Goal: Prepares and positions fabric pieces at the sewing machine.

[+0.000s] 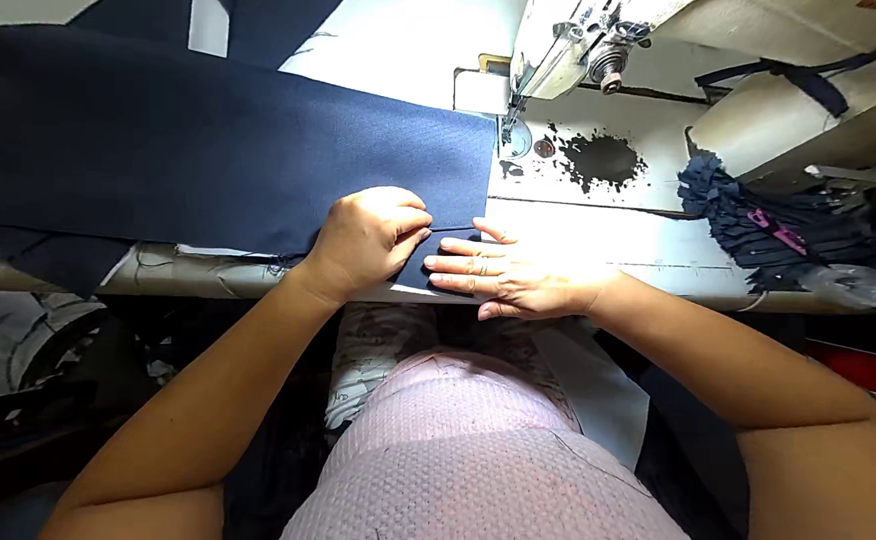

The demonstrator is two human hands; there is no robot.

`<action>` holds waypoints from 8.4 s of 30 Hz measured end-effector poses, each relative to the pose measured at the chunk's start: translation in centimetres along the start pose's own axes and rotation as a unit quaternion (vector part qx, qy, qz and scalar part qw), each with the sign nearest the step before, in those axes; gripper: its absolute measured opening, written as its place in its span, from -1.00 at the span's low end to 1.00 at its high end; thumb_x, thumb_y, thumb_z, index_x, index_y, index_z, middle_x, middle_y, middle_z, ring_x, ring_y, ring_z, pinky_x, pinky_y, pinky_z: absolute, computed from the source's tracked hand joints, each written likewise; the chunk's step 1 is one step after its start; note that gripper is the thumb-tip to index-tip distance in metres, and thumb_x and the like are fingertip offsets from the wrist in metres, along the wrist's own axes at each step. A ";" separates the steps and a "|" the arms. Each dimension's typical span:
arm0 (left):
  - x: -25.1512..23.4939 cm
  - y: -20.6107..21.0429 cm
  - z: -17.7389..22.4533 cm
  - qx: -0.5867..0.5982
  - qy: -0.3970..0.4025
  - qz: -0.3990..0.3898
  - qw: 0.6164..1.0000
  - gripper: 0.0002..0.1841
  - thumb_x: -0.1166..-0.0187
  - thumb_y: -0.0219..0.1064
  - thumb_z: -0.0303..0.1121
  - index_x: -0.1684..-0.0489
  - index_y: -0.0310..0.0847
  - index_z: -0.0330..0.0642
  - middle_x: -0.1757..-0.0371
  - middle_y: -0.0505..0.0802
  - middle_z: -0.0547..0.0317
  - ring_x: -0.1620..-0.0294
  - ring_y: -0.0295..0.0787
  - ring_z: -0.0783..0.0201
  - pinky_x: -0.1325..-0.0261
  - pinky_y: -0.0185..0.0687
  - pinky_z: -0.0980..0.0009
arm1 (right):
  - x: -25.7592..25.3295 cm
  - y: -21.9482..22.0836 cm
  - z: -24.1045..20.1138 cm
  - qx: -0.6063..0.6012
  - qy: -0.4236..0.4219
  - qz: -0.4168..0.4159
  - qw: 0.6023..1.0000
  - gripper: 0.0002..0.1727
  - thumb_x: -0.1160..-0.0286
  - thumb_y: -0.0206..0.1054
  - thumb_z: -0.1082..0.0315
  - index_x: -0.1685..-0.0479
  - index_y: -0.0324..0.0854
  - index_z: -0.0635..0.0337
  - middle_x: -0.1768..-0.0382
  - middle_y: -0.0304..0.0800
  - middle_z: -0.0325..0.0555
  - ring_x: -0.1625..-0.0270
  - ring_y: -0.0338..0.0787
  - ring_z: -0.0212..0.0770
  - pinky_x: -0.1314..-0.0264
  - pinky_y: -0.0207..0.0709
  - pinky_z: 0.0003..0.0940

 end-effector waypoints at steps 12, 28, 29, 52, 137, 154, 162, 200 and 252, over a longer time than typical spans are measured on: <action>0.1 0.1 0.8 -0.014 0.051 0.010 0.999 -0.77 -0.60 0.24 -0.48 0.18 0.88 -0.28 0.08 0.92 -0.10 -0.09 0.88 -0.03 -0.19 0.75 0.15 | 0.4 0.2 -0.2 0.007 0.001 0.015 1.000 -0.42 -0.80 0.00 0.02 -0.69 0.48 0.02 -0.73 0.43 -0.18 -0.85 0.24 -0.09 -0.89 -0.24 0.22; 0.8 0.4 1.8 -0.016 0.079 -0.052 0.995 -0.69 -0.52 0.18 -0.52 -0.01 0.88 -0.25 -0.06 0.87 -0.12 -0.21 0.81 -0.04 -0.34 0.68 0.10 | 0.3 0.7 0.0 -0.030 -0.001 0.020 0.999 -0.43 -0.77 0.08 0.07 -0.70 0.47 0.03 -0.73 0.44 -0.21 -0.86 0.20 -0.13 -0.90 -0.33 0.23; 0.8 0.5 1.7 -0.010 0.080 -0.057 0.995 -0.69 -0.53 0.17 -0.52 -0.01 0.87 -0.28 -0.16 0.87 -0.14 -0.33 0.79 -0.07 -0.47 0.62 0.08 | 0.3 0.7 0.0 -0.028 -0.003 0.020 0.999 -0.43 -0.78 0.05 0.06 -0.70 0.46 0.03 -0.74 0.43 -0.21 -0.87 0.20 -0.14 -0.90 -0.33 0.22; 1.2 1.9 1.2 0.005 0.065 -0.114 0.991 -0.53 -0.51 0.07 -0.49 -0.30 0.80 -0.05 -0.45 0.79 0.03 -0.61 0.58 -0.14 -0.57 0.34 -0.34 | 0.2 0.9 0.1 -0.025 -0.012 0.028 0.999 -0.41 -0.80 0.01 0.03 -0.73 0.42 0.04 -0.73 0.44 -0.22 -0.85 0.23 -0.19 -0.89 -0.34 0.21; -5.5 6.7 -3.0 -0.047 -0.003 -0.203 0.978 -0.45 -0.84 -0.14 -0.06 -0.68 0.47 -0.02 -0.76 0.49 0.17 -0.88 0.13 -0.02 -0.69 -0.25 -0.56 | 2.1 -1.3 -0.1 0.065 0.393 0.243 0.885 -0.52 -0.74 0.10 0.06 -0.34 0.77 0.13 -0.33 0.83 -0.04 -0.33 0.80 0.09 -0.34 0.51 0.28; -9.9 8.7 -4.3 -0.031 -0.033 -0.212 0.976 -0.45 -0.84 -0.09 -0.05 -0.67 0.45 -0.09 -0.78 0.45 0.15 -0.88 0.12 -0.01 -0.69 -0.30 -0.55 | 3.9 -2.5 4.3 0.045 0.424 0.181 0.886 -0.49 -0.77 0.06 0.04 -0.41 0.71 0.13 -0.40 0.76 -0.02 -0.49 0.66 0.11 -0.53 0.27 0.34; -10.1 8.7 -4.5 -0.018 -0.036 -0.214 0.976 -0.45 -0.85 -0.09 -0.07 -0.68 0.42 -0.15 -0.78 0.46 0.12 -0.88 0.12 -0.03 -0.71 -0.35 -0.54 | 3.9 -2.5 4.5 0.033 0.427 0.178 0.886 -0.50 -0.77 0.08 0.05 -0.42 0.71 0.15 -0.43 0.75 0.00 -0.56 0.62 0.12 -0.58 0.21 0.38; -11.3 8.0 -6.8 0.001 0.023 -0.178 0.984 -0.51 -0.72 0.12 0.03 -0.50 0.67 0.07 -0.62 0.64 0.10 -0.76 0.37 -0.03 -0.64 -0.18 -0.59 | 4.8 -5.8 12.3 0.066 0.263 0.187 0.944 -0.63 -0.59 0.16 0.33 -0.16 0.88 -0.01 -0.13 0.84 0.03 -0.37 0.68 0.15 -0.61 0.26 0.24; -9.3 4.9 -3.0 -0.215 -0.173 -0.338 0.900 -0.35 -0.78 0.11 0.12 -0.54 0.54 -0.29 -0.29 0.72 -0.29 -0.26 0.70 -0.27 -0.21 0.59 -0.19 | 1.5 -3.3 1.4 -0.061 0.182 0.177 0.965 -0.62 -0.33 0.22 0.64 -0.05 0.84 0.21 -0.12 0.84 0.04 -0.27 0.78 -0.03 -0.39 0.60 -0.13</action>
Point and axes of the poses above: each hand's wrist, its own x-axis away from the middle knuckle, its own y-axis out of the palm, z = x × y, the point moved 9 cm from there along -x, towards the middle knuckle
